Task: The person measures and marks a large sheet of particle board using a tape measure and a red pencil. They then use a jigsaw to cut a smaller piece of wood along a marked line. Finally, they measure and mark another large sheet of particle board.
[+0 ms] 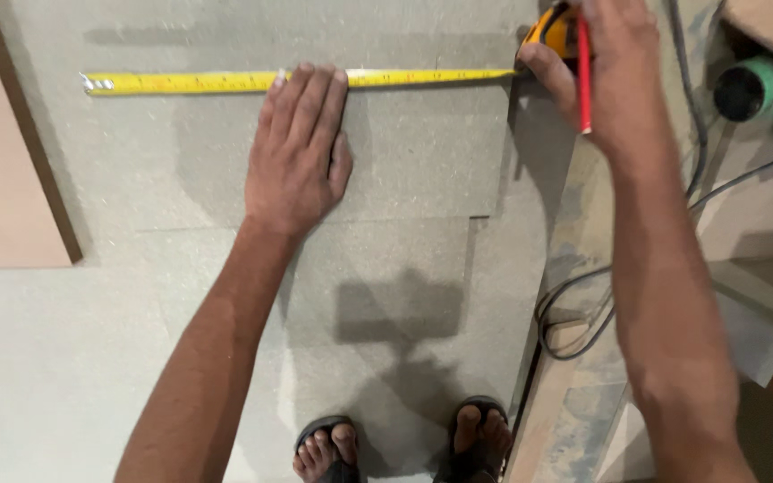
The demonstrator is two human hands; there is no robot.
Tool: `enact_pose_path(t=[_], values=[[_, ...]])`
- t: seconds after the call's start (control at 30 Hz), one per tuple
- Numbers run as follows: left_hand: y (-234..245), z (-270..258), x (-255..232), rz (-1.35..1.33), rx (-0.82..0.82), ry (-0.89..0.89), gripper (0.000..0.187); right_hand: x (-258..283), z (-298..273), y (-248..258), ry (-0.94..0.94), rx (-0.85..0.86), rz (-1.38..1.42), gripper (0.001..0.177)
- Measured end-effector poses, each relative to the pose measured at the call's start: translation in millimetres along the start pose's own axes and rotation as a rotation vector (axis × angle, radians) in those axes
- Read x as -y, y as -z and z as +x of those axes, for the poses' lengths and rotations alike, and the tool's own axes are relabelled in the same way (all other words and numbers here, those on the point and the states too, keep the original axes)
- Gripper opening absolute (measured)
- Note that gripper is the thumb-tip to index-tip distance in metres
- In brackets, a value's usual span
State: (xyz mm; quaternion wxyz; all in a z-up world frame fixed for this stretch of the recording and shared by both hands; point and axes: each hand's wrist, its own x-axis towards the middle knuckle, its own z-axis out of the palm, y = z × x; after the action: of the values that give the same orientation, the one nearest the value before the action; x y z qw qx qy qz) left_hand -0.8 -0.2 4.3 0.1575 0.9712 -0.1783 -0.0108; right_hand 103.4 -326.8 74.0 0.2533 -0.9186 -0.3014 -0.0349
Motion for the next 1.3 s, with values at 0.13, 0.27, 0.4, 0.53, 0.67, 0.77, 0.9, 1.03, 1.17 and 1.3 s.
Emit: enact_pose_path(t=[0.13,0.27,0.4,0.53,0.67,0.77,0.9,1.03,1.17,1.3], values=[[-4,-2,2,0.021,-0.007,-0.015,0.06,-11,-21,9,-0.14,0.187,0.03,0.055],[-4,-4,0,0.009,-0.019,-0.014,0.06,-18,-31,4,-0.134,0.179,-0.089,0.056],[-4,-4,-1,0.024,-0.036,-0.018,0.058,-21,-34,3,-0.07,0.112,-0.159,0.058],[-7,-5,1,-0.012,-0.075,-0.03,0.057,-27,-41,3,-0.191,0.194,-0.081,0.051],[-2,-4,1,-0.024,-0.138,-0.058,0.053,-16,-41,6,-0.15,0.172,-0.126,0.048],[14,0,6,-0.023,-0.23,-0.095,0.042,8,-35,23,-0.061,0.092,-0.224,0.062],[45,-26,15,-0.065,-0.341,-0.124,0.019,74,-61,29,-0.01,0.08,-0.158,0.074],[88,-121,-10,-0.045,-0.203,-0.172,0.022,171,-93,-7,-0.05,0.204,-0.016,0.077],[115,-241,-44,-0.148,-0.011,-0.072,0.027,283,-121,-71,-0.045,0.396,0.22,0.075],[129,-336,-41,-0.121,0.077,0.175,0.022,365,-132,-133,0.032,0.54,0.373,0.068]])
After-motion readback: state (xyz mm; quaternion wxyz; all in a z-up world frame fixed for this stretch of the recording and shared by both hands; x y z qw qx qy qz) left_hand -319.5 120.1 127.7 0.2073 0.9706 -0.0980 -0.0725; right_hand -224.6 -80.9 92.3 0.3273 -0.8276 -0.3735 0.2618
